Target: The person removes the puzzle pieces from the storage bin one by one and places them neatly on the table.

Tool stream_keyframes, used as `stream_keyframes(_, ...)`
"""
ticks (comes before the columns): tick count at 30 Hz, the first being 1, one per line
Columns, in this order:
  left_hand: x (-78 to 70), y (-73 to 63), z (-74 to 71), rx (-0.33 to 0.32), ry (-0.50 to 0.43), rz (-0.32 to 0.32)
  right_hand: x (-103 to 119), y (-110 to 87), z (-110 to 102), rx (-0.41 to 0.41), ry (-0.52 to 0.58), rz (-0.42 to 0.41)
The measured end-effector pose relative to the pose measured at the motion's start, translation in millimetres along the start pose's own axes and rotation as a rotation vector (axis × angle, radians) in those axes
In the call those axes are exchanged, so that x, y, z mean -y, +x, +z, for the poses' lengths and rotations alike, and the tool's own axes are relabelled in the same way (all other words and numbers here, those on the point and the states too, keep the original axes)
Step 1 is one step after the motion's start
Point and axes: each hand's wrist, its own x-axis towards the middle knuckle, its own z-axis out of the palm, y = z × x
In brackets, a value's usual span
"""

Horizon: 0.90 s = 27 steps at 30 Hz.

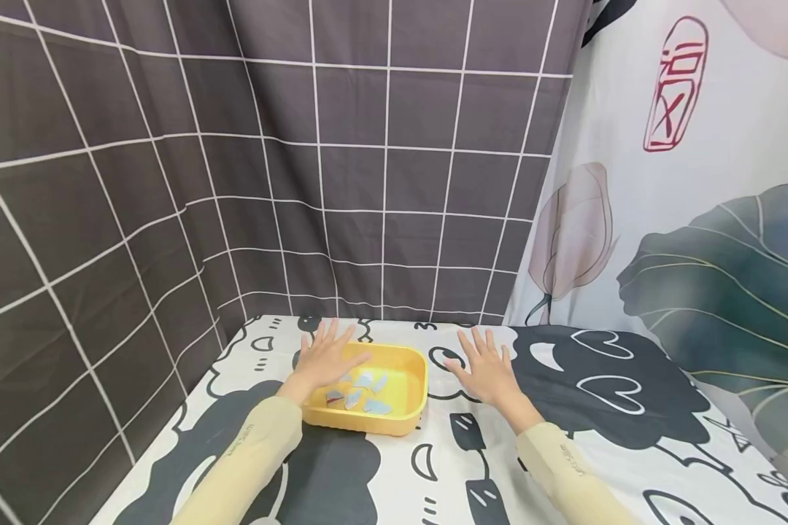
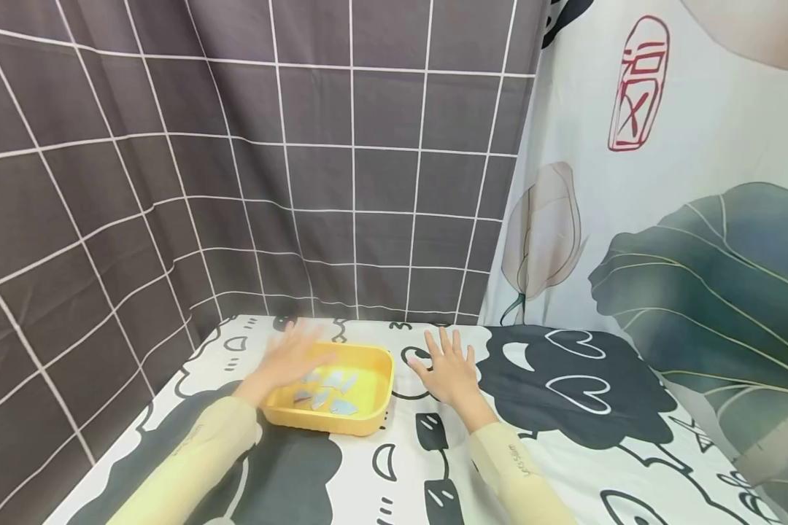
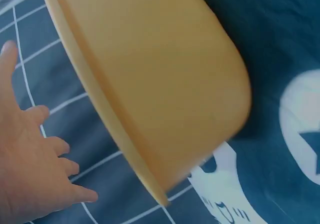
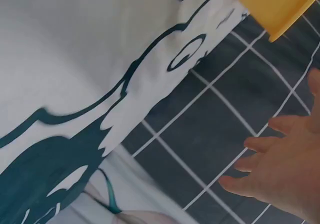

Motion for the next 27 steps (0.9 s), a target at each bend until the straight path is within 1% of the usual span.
stream_keyframes(3,9.7,-3.6,-1.5,0.003,-0.062,-0.057,12.6,4.3,6.2,-0.017,0.078,-0.039)
stream_keyframes(6,20.4,-8.4,-3.1,0.000,-0.103,-0.108,26.7,6.9,11.9,-0.041,0.139,-0.104)
stream_keyframes(9,29.8,-13.4,-4.5,0.011,-0.133,-0.146,39.5,7.2,16.3,-0.060,0.162,-0.172)
stream_keyframes(12,36.3,-18.9,-5.3,0.025,-0.161,-0.164,49.2,6.1,20.9,-0.086,0.160,-0.223)
stream_keyframes(15,41.4,-25.1,-5.5,0.018,-0.184,-0.162,56.5,5.2,26.8,-0.097,0.160,-0.257)
stream_keyframes(18,46.1,-31.2,-5.0,-0.011,-0.189,-0.152,62.7,4.2,33.6,-0.093,0.187,-0.292)
stream_keyframes(22,51.9,-36.5,-5.2,-0.065,-0.191,-0.139,71.9,3.6,40.9,-0.053,0.287,-0.320)
stream_keyframes(24,56.4,-37.2,-4.5,-0.088,-0.219,-0.130,76.8,3.8,43.3,-0.015,0.329,-0.322)
stream_keyframes(27,63.0,-38.2,-3.5,-0.101,-0.284,-0.118,82.4,5.0,46.6,0.051,0.371,-0.331)
